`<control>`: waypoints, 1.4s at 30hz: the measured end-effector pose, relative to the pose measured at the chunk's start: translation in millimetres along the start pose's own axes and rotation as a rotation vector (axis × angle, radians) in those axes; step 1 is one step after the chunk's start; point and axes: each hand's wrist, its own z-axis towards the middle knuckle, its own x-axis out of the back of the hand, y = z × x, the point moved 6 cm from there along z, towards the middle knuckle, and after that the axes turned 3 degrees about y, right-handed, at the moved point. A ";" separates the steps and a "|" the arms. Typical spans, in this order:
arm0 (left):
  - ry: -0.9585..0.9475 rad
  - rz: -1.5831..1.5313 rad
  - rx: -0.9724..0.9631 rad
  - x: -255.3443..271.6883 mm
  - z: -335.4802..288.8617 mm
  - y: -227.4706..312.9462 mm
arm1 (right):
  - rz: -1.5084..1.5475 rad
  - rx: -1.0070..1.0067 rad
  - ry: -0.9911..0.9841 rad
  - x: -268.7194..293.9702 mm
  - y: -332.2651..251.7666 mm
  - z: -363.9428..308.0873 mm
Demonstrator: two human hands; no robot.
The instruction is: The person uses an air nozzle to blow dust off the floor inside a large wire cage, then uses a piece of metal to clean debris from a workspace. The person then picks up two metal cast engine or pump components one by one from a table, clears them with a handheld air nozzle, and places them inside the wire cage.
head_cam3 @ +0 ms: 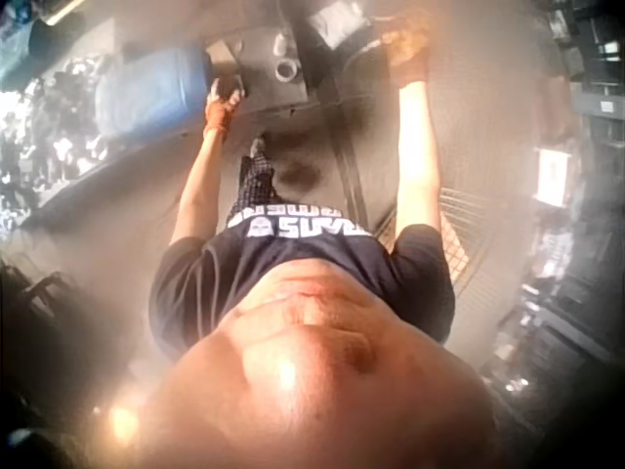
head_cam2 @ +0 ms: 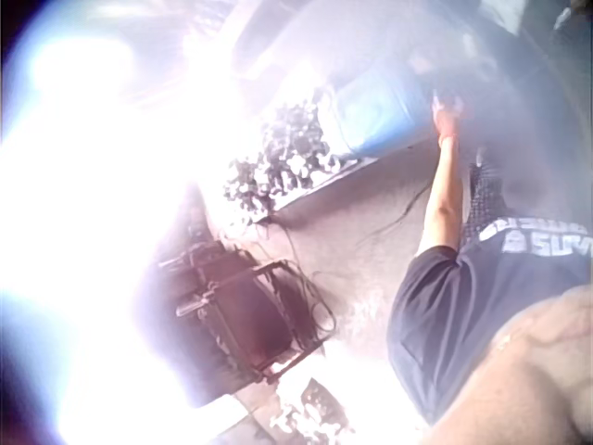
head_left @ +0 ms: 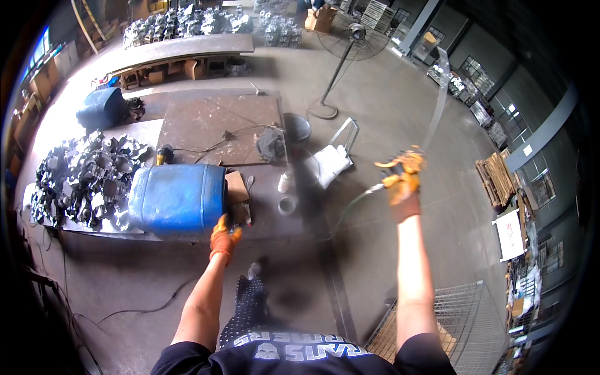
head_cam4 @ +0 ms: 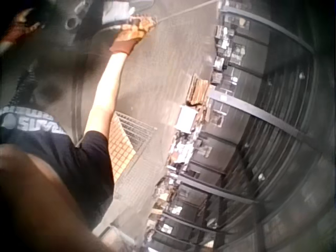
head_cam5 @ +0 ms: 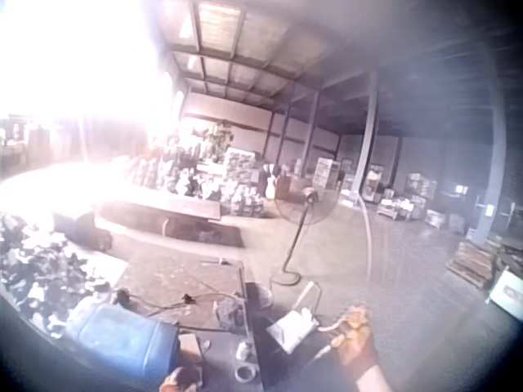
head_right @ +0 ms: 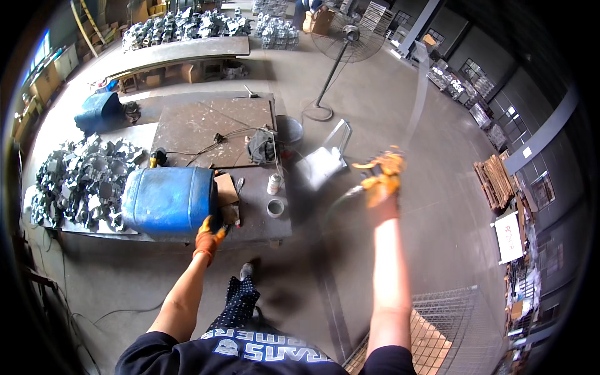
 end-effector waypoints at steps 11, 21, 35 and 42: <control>0.208 -0.936 -0.163 -114.1 142.0 29.5 | -0.569 -0.245 -0.844 -354.3 202.0 7.5; 0.464 -0.664 0.406 14.2 241.3 -133.7 | -1.034 0.455 -0.866 -266.5 285.3 -41.3; -0.069 0.194 0.849 80.0 268.6 -95.1 | -1.385 -0.879 -0.011 238.8 198.7 -245.0; 0.146 0.571 0.677 68.1 225.8 -28.7 | -1.590 -1.163 -0.602 332.8 200.6 -381.3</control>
